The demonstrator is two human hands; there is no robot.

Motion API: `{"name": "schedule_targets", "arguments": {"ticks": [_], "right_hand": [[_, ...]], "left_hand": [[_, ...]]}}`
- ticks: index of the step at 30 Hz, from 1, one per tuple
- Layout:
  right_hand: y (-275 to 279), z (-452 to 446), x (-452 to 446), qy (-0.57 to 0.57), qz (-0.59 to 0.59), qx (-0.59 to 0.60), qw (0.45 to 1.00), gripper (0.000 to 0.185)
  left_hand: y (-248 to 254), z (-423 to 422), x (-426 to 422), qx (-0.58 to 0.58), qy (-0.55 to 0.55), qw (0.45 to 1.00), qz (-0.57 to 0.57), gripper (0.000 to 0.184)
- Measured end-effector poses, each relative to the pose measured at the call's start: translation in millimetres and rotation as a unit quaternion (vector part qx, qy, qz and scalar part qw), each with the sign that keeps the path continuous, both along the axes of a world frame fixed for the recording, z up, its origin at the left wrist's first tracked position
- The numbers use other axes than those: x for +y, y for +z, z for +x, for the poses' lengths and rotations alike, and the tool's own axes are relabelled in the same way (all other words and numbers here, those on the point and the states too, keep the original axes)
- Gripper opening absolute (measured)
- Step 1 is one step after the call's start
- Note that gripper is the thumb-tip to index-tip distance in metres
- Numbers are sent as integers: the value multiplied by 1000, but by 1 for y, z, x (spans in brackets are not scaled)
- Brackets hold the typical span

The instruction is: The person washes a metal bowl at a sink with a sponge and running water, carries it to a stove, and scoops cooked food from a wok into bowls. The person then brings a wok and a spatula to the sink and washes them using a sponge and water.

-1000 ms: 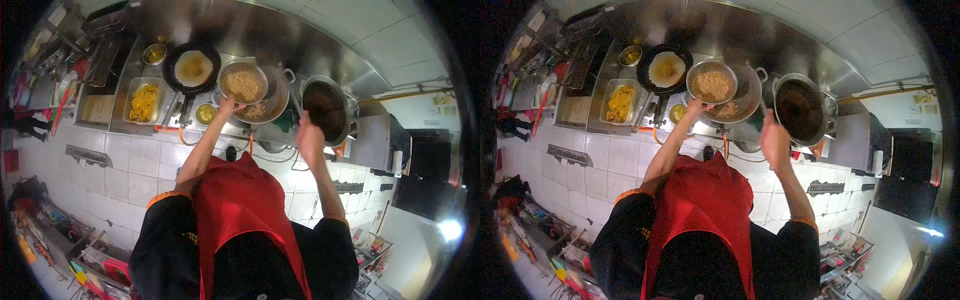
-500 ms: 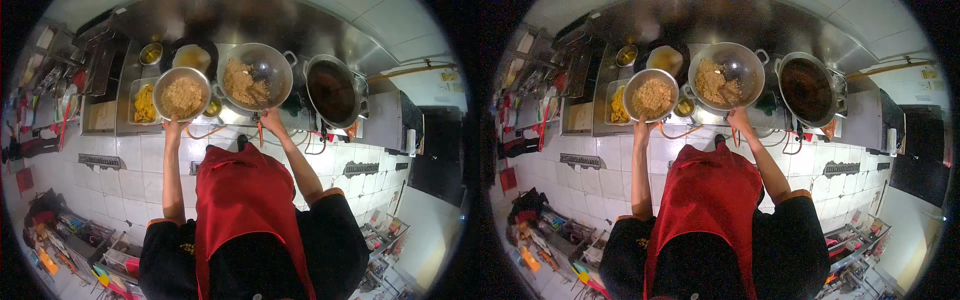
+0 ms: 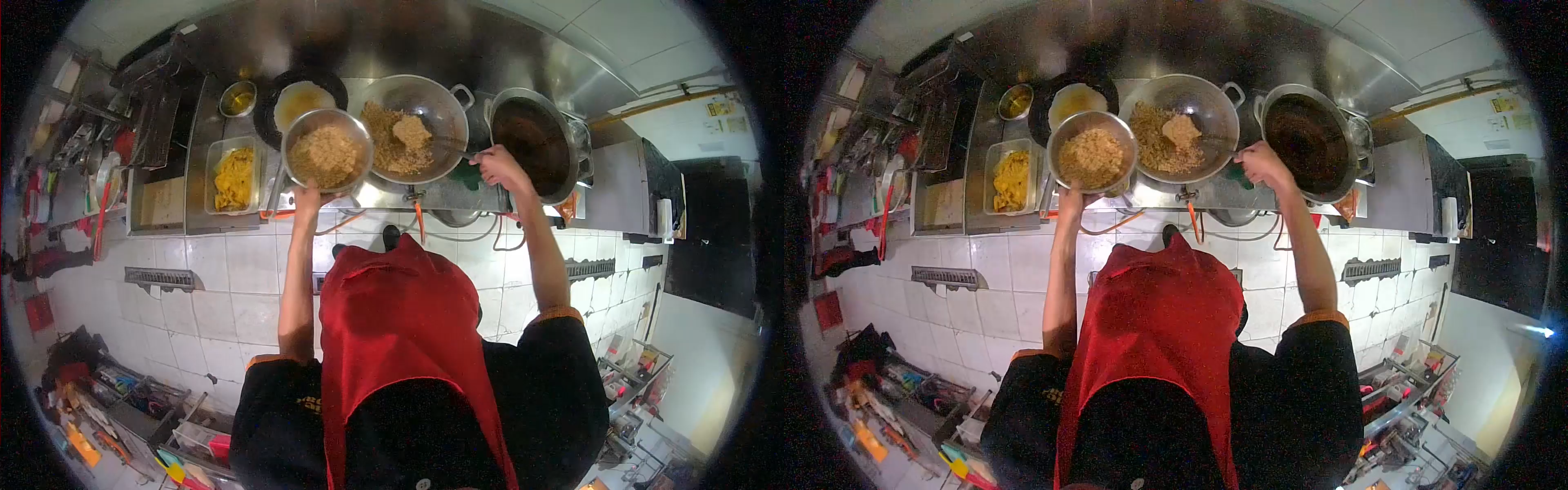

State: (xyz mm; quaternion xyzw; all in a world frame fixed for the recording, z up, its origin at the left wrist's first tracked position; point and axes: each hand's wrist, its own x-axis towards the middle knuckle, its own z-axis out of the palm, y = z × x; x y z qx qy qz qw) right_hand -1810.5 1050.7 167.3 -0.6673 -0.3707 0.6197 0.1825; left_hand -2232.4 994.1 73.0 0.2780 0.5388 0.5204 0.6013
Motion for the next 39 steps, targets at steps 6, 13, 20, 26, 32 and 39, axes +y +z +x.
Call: {"name": "schedule_targets", "arguments": {"ticks": [6,13,20,26,32,39], "right_hand": [[90,18,5,54,61,-101,992,18],[95,11,-18,240,402,-249,848,22],[92,-72,-110,273,376,-549,695,36],[139,-31,-87,151,503,-372,765,27],[75,-3,-59,253,217,-327,884,22],[-69,-60,-85,199,185,-293,917,21]], "left_hand": [[-50,54,45,-31,-37,998,-37,44],[-57,133,87,-105,-46,989,-96,45],[-48,139,97,-140,-82,985,-65,46],[-7,95,67,-142,21,987,-69,42],[14,5,11,-23,64,998,5,45],[33,-67,-55,-4,103,995,-13,50]]}}
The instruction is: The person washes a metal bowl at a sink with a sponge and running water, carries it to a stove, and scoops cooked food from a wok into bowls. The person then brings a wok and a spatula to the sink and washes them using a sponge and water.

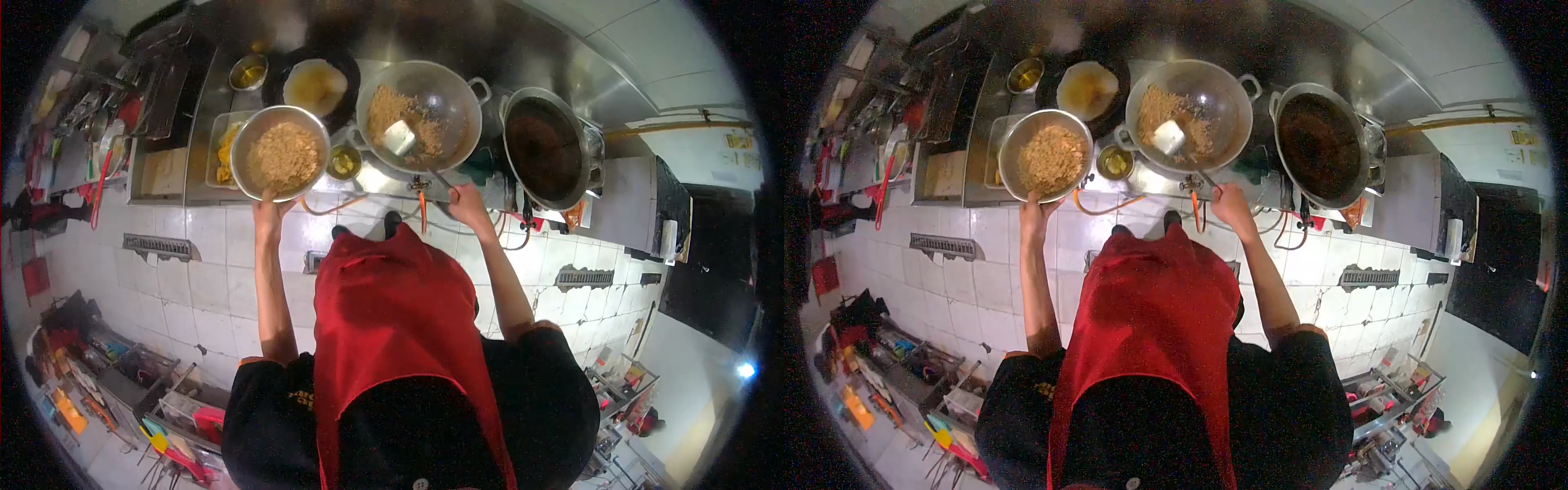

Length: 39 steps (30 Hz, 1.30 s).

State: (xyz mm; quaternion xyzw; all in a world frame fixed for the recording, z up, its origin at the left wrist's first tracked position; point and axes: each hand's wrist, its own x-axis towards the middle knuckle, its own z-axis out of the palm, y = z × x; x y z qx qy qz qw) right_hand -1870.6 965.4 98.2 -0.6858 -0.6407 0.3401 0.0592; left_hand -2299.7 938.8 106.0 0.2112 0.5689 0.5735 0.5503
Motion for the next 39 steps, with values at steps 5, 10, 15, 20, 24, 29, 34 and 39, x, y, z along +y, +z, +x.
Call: {"name": "schedule_targets", "arguments": {"ticks": [5,10,15,20,24,29,34,39], "right_hand": [[12,-5,0,-34,119,42,991,20],[9,-21,-5,-86,98,139,982,18],[-48,-22,1,-66,122,52,989,19],[5,4,13,-105,147,-13,983,20],[-11,11,43,-104,179,-115,972,17],[-42,-22,34,1,221,-23,975,18],[-21,-13,48,-239,-102,244,934,19],[-1,31,58,-275,-210,368,863,21]], "left_hand": [[-10,-16,-39,12,38,999,-8,52],[-16,-11,-49,17,46,998,-40,41],[-34,-4,-53,-21,58,998,-30,45],[-42,6,-57,-18,3,999,-33,46],[-49,25,-58,-31,-49,998,-26,44],[-51,52,-69,-48,-74,991,-104,42],[-70,78,-76,-86,-58,985,-138,41],[-89,92,-46,-67,-185,968,-155,41]]}}
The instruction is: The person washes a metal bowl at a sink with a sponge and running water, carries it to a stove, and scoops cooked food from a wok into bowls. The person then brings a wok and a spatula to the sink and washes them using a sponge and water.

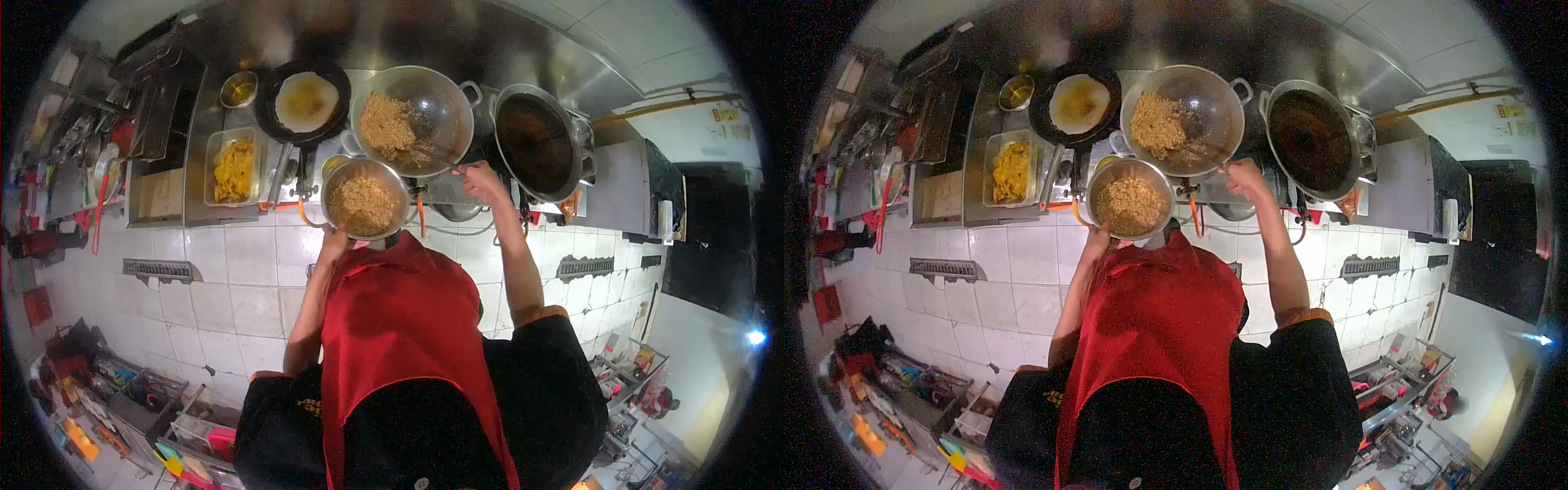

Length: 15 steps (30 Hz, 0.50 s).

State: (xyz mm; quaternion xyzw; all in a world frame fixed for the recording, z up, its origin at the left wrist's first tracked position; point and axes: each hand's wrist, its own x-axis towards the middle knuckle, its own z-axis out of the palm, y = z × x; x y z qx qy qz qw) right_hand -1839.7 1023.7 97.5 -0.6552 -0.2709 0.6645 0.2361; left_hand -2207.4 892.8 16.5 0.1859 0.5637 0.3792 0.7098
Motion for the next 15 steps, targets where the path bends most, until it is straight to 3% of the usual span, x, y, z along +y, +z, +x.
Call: {"name": "schedule_targets", "arguments": {"ticks": [2,6,11,13,15], "right_hand": [[25,10,4,24,30,-73,997,21],[77,43,11,53,50,-55,996,22],[173,41,-3,92,114,-121,982,27],[197,37,-12,112,121,-175,971,27],[196,31,-30,172,181,-290,924,24]], "left_hand": [[33,17,21,-14,-19,1000,-21,44],[30,45,60,6,-5,999,-46,47],[5,77,110,-71,-38,994,70,48],[5,90,133,-91,-42,993,61,47],[6,102,150,-112,-41,992,52,46]]}}
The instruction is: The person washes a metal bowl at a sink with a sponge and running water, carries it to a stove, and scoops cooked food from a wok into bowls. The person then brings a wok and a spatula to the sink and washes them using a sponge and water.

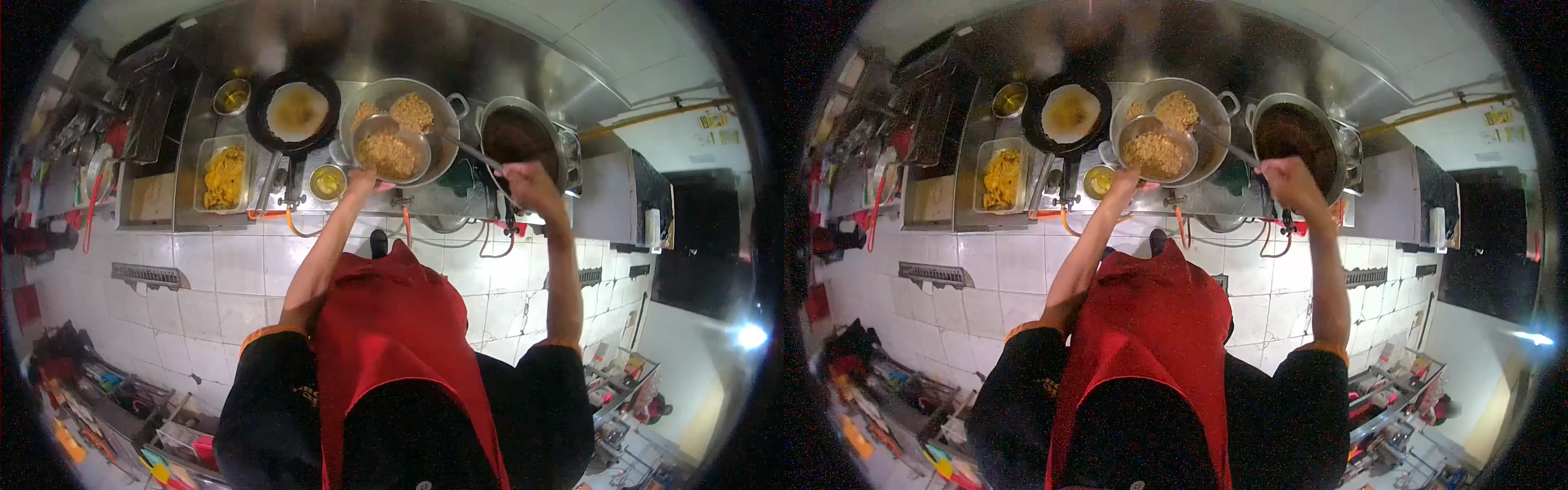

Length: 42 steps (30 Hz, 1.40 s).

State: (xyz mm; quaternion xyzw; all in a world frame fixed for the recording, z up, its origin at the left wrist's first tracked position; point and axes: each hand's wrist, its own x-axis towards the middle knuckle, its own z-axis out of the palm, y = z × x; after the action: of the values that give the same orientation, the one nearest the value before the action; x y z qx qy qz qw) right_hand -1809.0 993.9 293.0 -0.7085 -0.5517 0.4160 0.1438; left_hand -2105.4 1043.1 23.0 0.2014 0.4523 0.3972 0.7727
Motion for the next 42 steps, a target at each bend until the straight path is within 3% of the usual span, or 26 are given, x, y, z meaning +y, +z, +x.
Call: {"name": "schedule_targets", "arguments": {"ticks": [1,2,3,5,9,10,13,14,16,18,19,21,23,25,26,28,30,31,32,33,34,35,36,38,40,42], "right_hand": [[-47,22,-4,199,215,-33,956,22],[-51,5,-22,220,226,-91,945,22],[-57,-24,-50,145,303,-169,927,26],[-49,-58,-74,151,167,-301,927,33],[-36,-55,-91,91,239,-306,917,34],[-22,-54,-91,47,218,-254,941,32],[-44,-25,-69,-8,330,-146,932,28],[-56,-15,-58,-25,275,-101,956,26],[-90,1,-34,-56,164,-80,982,25],[-156,8,-10,-117,63,4,991,25],[-196,8,-2,-157,17,41,987,25],[-236,-3,-1,-235,-50,242,940,22],[-270,-20,-4,-229,-45,361,903,13],[-265,-26,-6,-215,-73,387,894,16],[-260,-29,-9,-195,-102,412,884,20],[-246,-29,-12,-195,-156,388,887,28],[-244,-23,-21,-130,-173,314,924,33],[-243,-15,-28,-130,-173,298,929,32],[-270,-2,-40,41,8,119,992,30],[-301,15,-49,213,194,-69,955,28],[-289,30,-60,30,97,44,994,29],[-293,46,-61,-137,-23,160,977,30],[-317,58,-57,-118,-47,-2,992,26],[-360,77,-47,-114,-58,38,991,30],[-425,85,-36,-12,160,-143,977,40],[-473,93,-7,41,136,-171,975,40]], "left_hand": [[3,7,8,4,18,1000,4,45],[5,12,13,9,35,999,8,43],[6,14,16,6,41,999,10,43],[7,17,20,31,52,997,47,42],[-5,9,20,50,101,993,47,34],[-10,3,17,70,81,994,35,32],[9,-16,-4,154,30,987,35,29],[19,-23,-18,211,13,976,50,29],[12,-37,-46,200,51,973,106,28],[32,-58,-69,278,-36,959,43,34],[39,-62,-81,280,-53,958,36,34],[32,-79,-109,296,-108,949,16,33],[29,-83,-128,310,-175,934,11,32],[48,-59,-142,236,-183,954,-17,34],[15,-55,-152,219,-175,960,-8,30],[-44,-32,-161,292,-283,913,20,28],[-19,23,-155,323,-292,898,-66,25],[-67,30,-169,304,-287,908,-4,26],[-115,38,-183,285,-278,916,57,27],[-122,53,-178,270,-313,908,60,27],[-149,74,-179,278,-305,908,75,28],[-177,95,-182,286,-297,907,90,28],[-212,116,-192,312,-262,905,125,28],[-223,144,-184,412,-267,853,178,28],[-226,162,-175,388,-216,886,132,27],[-223,172,-159,359,-164,915,88,26]]}}
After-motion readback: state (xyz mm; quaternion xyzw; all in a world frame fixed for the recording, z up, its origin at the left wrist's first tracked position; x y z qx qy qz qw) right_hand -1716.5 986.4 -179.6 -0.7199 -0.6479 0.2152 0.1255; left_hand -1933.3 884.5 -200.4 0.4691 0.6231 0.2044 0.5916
